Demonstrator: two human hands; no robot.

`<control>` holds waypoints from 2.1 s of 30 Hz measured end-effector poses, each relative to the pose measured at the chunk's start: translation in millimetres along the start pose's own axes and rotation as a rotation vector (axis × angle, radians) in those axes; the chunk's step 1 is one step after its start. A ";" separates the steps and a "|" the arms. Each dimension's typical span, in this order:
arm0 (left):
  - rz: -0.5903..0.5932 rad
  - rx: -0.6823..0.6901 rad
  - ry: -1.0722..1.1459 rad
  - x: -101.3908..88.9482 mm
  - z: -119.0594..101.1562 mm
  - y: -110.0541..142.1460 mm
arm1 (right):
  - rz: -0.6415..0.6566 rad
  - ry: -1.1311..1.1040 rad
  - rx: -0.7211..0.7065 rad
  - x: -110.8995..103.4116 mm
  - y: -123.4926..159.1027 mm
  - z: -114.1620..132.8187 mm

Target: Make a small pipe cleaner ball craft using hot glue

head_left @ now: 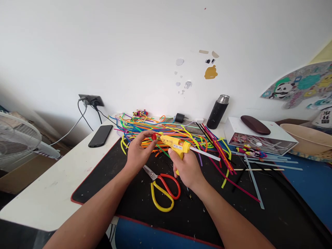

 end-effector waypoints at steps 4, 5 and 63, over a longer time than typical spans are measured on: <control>0.000 0.003 0.005 -0.3 -0.4 0.2 | -0.002 0.003 -0.009 0.0 0.1 0.6; -0.001 0.005 0.003 -0.6 -0.8 0.1 | -0.002 0.004 -0.009 0.0 0.1 0.4; -0.023 -0.025 0.050 -0.1 8.0 1.6 | -0.013 0.062 -0.038 1.1 -0.9 0.6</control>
Point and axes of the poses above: each hand's wrist, its own y-axis away from the middle knuckle, its own x-axis out of the palm, z = x × y, the point moved 10 cm from there along -y, towards the middle knuckle, and after that the axes turned 15 degrees about x, right-handed, at the moved point
